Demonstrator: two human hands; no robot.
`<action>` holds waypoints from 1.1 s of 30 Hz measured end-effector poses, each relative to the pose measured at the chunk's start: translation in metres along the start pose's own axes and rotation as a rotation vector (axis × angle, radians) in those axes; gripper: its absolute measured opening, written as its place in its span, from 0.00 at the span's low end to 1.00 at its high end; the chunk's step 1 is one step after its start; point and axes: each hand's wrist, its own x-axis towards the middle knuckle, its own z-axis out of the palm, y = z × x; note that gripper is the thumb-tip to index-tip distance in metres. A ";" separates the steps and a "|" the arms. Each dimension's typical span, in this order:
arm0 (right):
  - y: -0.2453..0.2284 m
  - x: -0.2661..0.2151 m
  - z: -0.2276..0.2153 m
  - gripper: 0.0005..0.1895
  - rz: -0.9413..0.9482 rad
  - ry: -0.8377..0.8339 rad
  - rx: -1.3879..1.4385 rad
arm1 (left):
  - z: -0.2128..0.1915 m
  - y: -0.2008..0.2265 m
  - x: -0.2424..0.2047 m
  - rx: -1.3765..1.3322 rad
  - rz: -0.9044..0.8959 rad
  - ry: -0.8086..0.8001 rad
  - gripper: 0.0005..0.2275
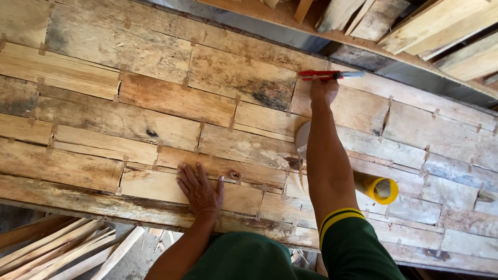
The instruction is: Applying and trimming thin wood strips onto a large wooden board using adhesive and a utility knife.
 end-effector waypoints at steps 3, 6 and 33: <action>-0.017 -0.013 -0.005 0.15 -0.078 -0.027 -0.156 | 0.001 0.003 0.004 0.016 0.006 0.012 0.39; -0.024 -0.018 -0.001 0.15 -0.009 -0.038 -0.130 | 0.002 0.000 0.002 0.013 -0.005 -0.006 0.39; 0.009 0.004 -0.049 0.18 -0.028 0.321 -0.063 | 0.004 0.000 0.001 0.021 -0.003 -0.012 0.40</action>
